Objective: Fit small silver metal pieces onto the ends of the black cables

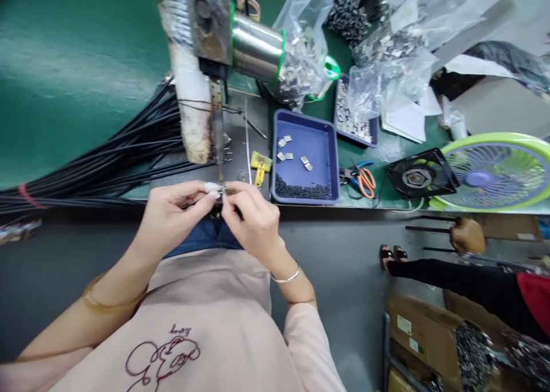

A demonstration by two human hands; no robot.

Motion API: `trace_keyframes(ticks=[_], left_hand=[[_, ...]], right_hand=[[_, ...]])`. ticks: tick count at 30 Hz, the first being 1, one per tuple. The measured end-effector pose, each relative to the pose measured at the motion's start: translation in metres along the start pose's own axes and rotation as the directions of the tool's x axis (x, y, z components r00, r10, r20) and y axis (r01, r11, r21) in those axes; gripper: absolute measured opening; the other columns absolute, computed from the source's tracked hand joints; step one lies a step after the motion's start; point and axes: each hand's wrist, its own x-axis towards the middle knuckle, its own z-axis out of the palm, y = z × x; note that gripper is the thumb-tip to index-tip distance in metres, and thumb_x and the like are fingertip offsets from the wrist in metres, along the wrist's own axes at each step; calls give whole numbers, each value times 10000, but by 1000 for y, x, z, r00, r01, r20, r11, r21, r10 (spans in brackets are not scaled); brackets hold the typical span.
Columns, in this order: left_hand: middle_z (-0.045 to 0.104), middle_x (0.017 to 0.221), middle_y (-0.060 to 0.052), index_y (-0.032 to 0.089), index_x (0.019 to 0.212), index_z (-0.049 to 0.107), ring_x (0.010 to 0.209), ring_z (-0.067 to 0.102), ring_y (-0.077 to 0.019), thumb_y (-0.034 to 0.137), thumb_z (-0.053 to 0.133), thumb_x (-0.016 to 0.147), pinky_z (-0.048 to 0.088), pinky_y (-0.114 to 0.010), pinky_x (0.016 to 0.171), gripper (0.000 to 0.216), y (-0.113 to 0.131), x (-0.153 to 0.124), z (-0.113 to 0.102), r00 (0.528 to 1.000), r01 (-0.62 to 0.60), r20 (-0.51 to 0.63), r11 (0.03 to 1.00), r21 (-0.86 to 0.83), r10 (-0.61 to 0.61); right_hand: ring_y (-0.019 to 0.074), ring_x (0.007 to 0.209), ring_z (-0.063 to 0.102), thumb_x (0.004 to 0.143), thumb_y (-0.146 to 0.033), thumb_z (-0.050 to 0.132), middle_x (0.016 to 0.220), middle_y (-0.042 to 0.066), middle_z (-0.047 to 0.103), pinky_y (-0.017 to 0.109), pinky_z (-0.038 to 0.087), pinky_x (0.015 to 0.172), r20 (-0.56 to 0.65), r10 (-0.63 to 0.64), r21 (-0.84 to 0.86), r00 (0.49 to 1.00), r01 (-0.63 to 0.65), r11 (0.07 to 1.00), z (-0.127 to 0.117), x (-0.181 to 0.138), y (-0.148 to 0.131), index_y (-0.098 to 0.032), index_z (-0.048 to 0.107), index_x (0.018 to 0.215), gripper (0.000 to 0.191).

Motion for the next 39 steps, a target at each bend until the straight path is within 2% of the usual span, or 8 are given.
trace_keyframes(ticks=[13, 19, 26, 28, 31, 35, 37, 39], left_hand=[[303, 579, 55, 113, 726, 654, 545, 247, -64, 177, 574, 839, 190, -220, 484, 152, -4, 3, 5, 1000, 16, -19, 999, -48, -17], [355, 573, 55, 119, 737, 647, 526, 260, -57, 163, 575, 835, 203, -203, 466, 129, 0, 5, 4, 999, -30, -42, 997, -65, 28], [301, 580, 61, 116, 722, 642, 535, 234, -59, 150, 567, 853, 192, -212, 474, 154, -4, 3, 4, 1000, -13, 15, 999, -52, 13], [321, 574, 62, 121, 750, 657, 530, 251, -63, 159, 567, 874, 211, -215, 479, 158, -5, 2, 3, 999, -23, 25, 999, -27, 23], [486, 617, 41, 133, 854, 690, 542, 371, -74, 167, 608, 881, 312, -211, 515, 93, -5, -1, 2, 992, -122, -4, 990, 70, 123], [682, 762, -25, 152, 877, 702, 672, 567, -118, 185, 609, 923, 451, -238, 677, 109, -3, -6, -3, 942, -328, 0, 921, 209, 336], [677, 716, -15, 154, 799, 679, 640, 570, -110, 188, 569, 951, 445, -228, 655, 191, -1, -6, -6, 955, -297, 56, 941, 163, 292], [625, 630, 8, 149, 702, 625, 566, 530, -90, 187, 548, 954, 412, -210, 586, 267, 0, -5, -10, 978, -178, 126, 982, 67, 169]], right_hand=[[160, 956, 731, 877, -83, 673, 999, 28, 755, 304, 592, 841, -9, 77, 44, 997, -77, 996, 4, 1, 4, -212, 635, 867, 134], [171, 975, 734, 878, -88, 668, 995, 19, 755, 328, 600, 849, -31, 25, 11, 999, -24, 1000, 2, 5, 3, -227, 625, 876, 145], [160, 971, 743, 888, -96, 651, 1054, 43, 759, 293, 625, 831, 31, -52, -42, 998, 54, 998, -1, -2, 7, -233, 594, 891, 148], [167, 966, 747, 894, -109, 652, 1052, 46, 760, 301, 630, 822, 36, -58, -60, 998, 60, 996, -2, -3, 7, -241, 595, 903, 144], [183, 947, 751, 898, -125, 658, 1049, 45, 764, 327, 631, 813, -1, -44, -73, 999, 44, 996, -4, -4, 6, -255, 611, 931, 142], [184, 922, 752, 913, -154, 651, 1004, 36, 766, 335, 630, 797, -85, 55, 14, 995, -54, 998, 0, -6, 6, -243, 631, 917, 91], [180, 920, 750, 926, -189, 647, 998, 41, 763, 309, 632, 749, -32, 183, 110, 983, -178, 978, 2, -9, 7, -224, 620, 880, 63], [165, 877, 751, 939, -215, 638, 1025, 48, 759, 275, 623, 689, 17, 283, 179, 959, -281, 943, 1, -12, 7, -212, 610, 888, 57]])
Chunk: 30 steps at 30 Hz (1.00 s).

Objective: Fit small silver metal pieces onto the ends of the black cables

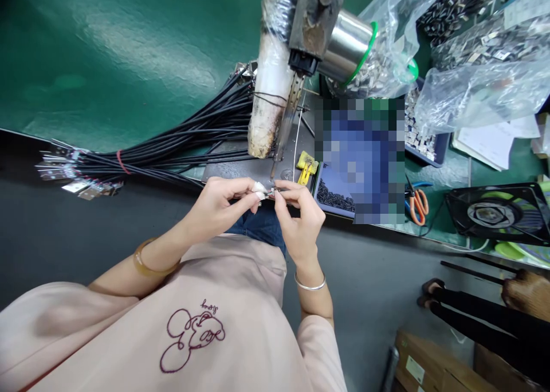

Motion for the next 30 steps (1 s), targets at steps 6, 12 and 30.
trace_keyframes(ticks=[6, 12, 30], left_hand=[[553, 576, 20, 142, 634, 567, 532, 469, -75, 197, 538, 943, 370, -203, 547, 315, 1, 0, -6, 987, 142, 96, 977, -158, -127], [516, 531, 53, 135, 724, 655, 492, 387, -64, 179, 566, 933, 312, -205, 510, 231, -4, -5, -8, 990, 30, 142, 997, -66, -20], [593, 602, -7, 110, 745, 756, 522, 427, -71, 228, 679, 831, 308, -202, 480, 165, 4, 9, -25, 902, 188, 431, 920, -344, -23]], right_hand=[[77, 497, 590, 937, -197, 656, 698, -54, 670, 202, 474, 510, -18, -156, -168, 988, 151, 974, -18, -5, -6, -252, 654, 1074, 149], [55, 461, 497, 959, -211, 611, 607, -56, 599, 203, 402, 516, 284, -186, -282, 941, 267, 922, -17, 2, -13, -197, 657, 914, 66], [86, 504, 424, 791, -341, 677, 748, 9, 683, 265, 345, 563, 375, 394, -519, 839, -162, 839, -81, 79, 55, -177, 702, 793, 166]])
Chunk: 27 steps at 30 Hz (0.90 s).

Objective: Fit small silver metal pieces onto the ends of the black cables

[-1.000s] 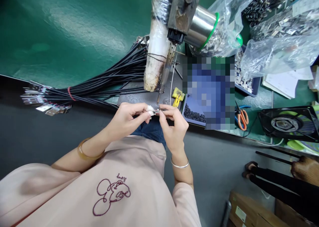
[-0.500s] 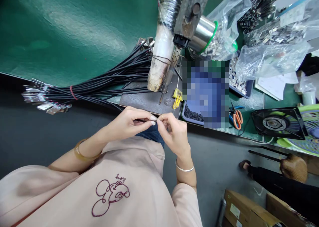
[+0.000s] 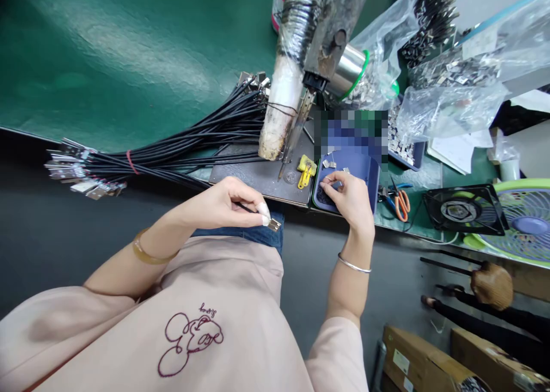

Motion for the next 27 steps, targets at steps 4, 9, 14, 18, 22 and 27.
trace_keyframes(ticks=[4, 9, 14, 18, 22, 27], left_hand=[[581, 623, 8, 110, 734, 705, 565, 466, -75, 246, 675, 826, 376, -194, 543, 167, -13, 9, 6, 994, -11, -111, 999, -47, 6], [543, 626, 18, 109, 831, 692, 580, 469, -84, 222, 610, 842, 389, -207, 577, 140, -25, 15, 14, 949, 10, -314, 997, 77, 15], [491, 620, 34, 134, 738, 601, 582, 429, -74, 153, 609, 783, 348, -200, 562, 49, -27, 18, 19, 889, 24, -456, 989, 145, 45], [458, 621, 45, 148, 728, 555, 572, 401, -65, 155, 627, 773, 322, -194, 540, 85, -29, 19, 22, 873, 37, -488, 993, 110, 21], [436, 636, 48, 152, 731, 541, 585, 378, -64, 147, 633, 771, 316, -193, 542, 100, -30, 19, 23, 875, 30, -484, 994, 108, 26], [431, 630, 51, 153, 712, 522, 581, 375, -62, 129, 624, 750, 316, -193, 540, 111, -29, 19, 23, 876, 32, -482, 994, 107, 24]], right_hand=[[79, 475, 385, 804, -298, 645, 622, -36, 574, 257, 326, 553, -3, -43, -29, 999, 43, 999, -1, -4, -7, -182, 663, 771, 121], [67, 429, 349, 854, -307, 624, 639, -33, 582, 236, 269, 460, -435, 46, 141, 899, 18, 990, 9, -28, -24, -195, 604, 800, 126], [70, 497, 472, 854, -309, 708, 823, 16, 676, 217, 335, 441, -522, 65, 417, 850, 188, 889, 34, -52, -50, -200, 646, 862, 125], [76, 529, 494, 897, -301, 685, 831, 8, 688, 232, 362, 475, -349, -22, 501, 937, 206, 840, 58, -57, -67, -198, 707, 878, 107], [110, 638, 579, 979, -317, 585, 778, 2, 664, 253, 434, 583, -366, -90, 403, 926, 245, 882, 74, -53, -75, -192, 679, 842, 208], [116, 681, 615, 1007, -299, 546, 777, -7, 657, 247, 466, 636, -368, -139, 375, 920, 283, 883, 78, -52, -76, -195, 653, 833, 229]])
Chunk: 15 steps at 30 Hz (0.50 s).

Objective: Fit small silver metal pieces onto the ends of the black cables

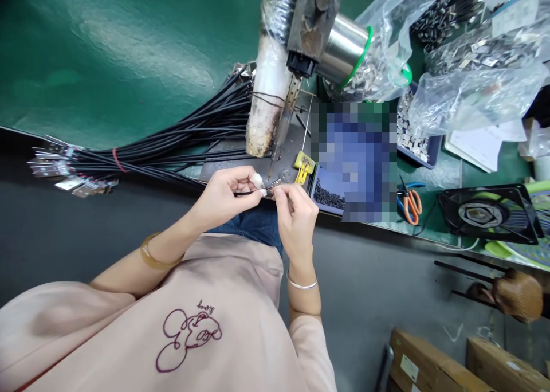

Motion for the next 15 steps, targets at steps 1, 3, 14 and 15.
trace_keyframes(ticks=[1, 3, 14, 15], left_hand=[[429, 628, 52, 153, 710, 521, 580, 374, -62, 128, 623, 750, 314, -193, 539, 112, 0, 0, 0, 1000, -2, -1, 1000, 1, 2], [425, 625, 53, 152, 713, 525, 581, 376, -64, 131, 622, 757, 314, -196, 541, 109, -1, 0, 0, 1000, -2, 1, 1000, 8, 2], [425, 614, 66, 144, 709, 535, 570, 346, -51, 112, 631, 795, 293, -179, 520, 132, -1, -4, -5, 992, -98, 90, 994, 51, 93], [447, 621, 62, 140, 717, 553, 569, 354, -50, 135, 651, 807, 298, -179, 519, 134, 0, -5, -7, 990, -108, 103, 993, 56, 102]], right_hand=[[113, 680, 613, 1007, -292, 548, 777, -9, 656, 244, 464, 637, 1, -4, 2, 1000, 4, 1000, -1, 0, -1, -194, 652, 831, 226], [106, 675, 607, 1005, -283, 555, 775, -13, 655, 234, 452, 630, 8, -13, 7, 1000, 13, 1000, -1, 0, -2, -192, 650, 828, 221], [64, 539, 418, 928, -327, 678, 635, -45, 558, 226, 357, 568, -80, -17, -87, 997, 10, 996, 1, 3, -5, -171, 611, 693, 290], [63, 521, 399, 920, -341, 681, 633, -46, 559, 227, 346, 547, -80, 40, -42, 996, -44, 998, -1, 3, -4, -173, 636, 719, 266]])
